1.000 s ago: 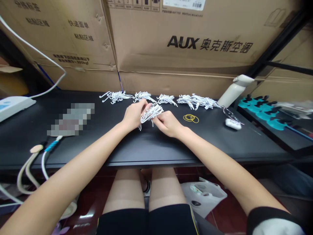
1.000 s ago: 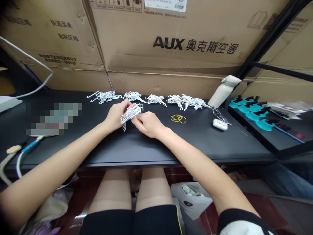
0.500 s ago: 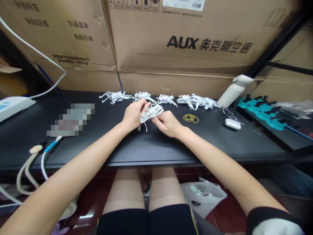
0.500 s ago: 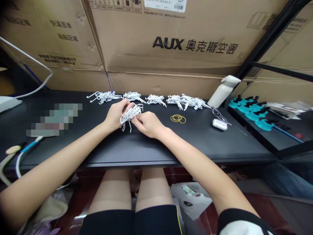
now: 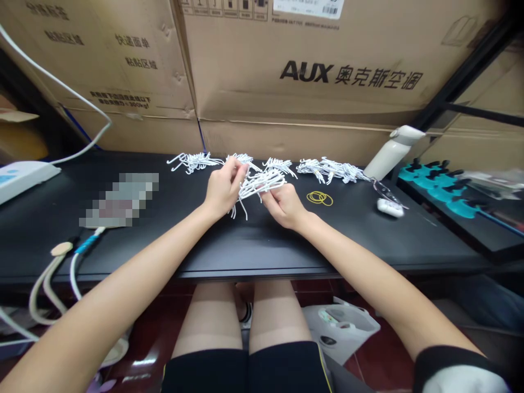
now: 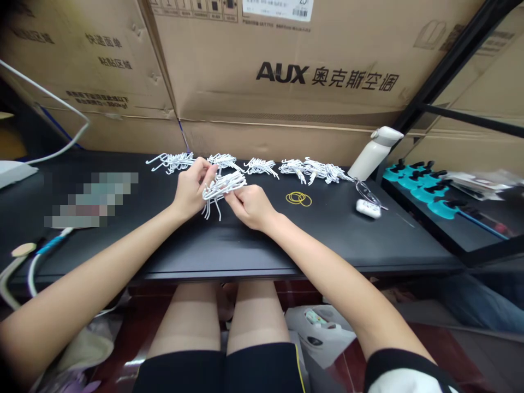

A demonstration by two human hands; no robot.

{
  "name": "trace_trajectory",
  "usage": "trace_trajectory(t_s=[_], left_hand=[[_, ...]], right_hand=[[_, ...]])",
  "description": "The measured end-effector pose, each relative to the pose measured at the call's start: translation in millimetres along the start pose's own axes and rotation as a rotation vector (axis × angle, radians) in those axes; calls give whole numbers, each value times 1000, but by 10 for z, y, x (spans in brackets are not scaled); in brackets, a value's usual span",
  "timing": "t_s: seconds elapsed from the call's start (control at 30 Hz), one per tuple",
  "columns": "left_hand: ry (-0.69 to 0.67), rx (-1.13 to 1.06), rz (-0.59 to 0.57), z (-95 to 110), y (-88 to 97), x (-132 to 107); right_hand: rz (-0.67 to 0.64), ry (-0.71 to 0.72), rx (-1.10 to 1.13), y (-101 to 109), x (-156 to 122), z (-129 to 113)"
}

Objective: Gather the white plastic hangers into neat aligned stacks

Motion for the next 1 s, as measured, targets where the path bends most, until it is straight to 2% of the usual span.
trace_trajectory(t_s=[0.1, 0.27, 0.47, 0.6, 0.8, 1.0], left_hand=[[9, -16, 25, 30, 13, -7], [28, -141, 16, 67, 18, -14], [47, -437, -34, 73, -31, 7], [130, -585, -102, 89, -49, 29], [176, -657, -223, 114, -48, 20], [99, -614, -398, 167, -30, -1]], right_hand=[[79, -57, 47, -21, 1, 27], [246, -240, 198, -53, 25, 131], [279, -317, 298, -65, 61, 207], [314, -374, 353, -51, 77, 208], [392, -412, 385, -1, 119, 268], [441, -401, 431, 11, 136, 321]])
Point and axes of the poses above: each hand's wrist, its own x-axis towards the middle knuckle, its own y-axis out of the back of the hand, z = x × y, the point moved 1 cm from there along x, towards the middle knuckle, and after that the axes turned 8 degrees about -y, right-handed, at the moved point
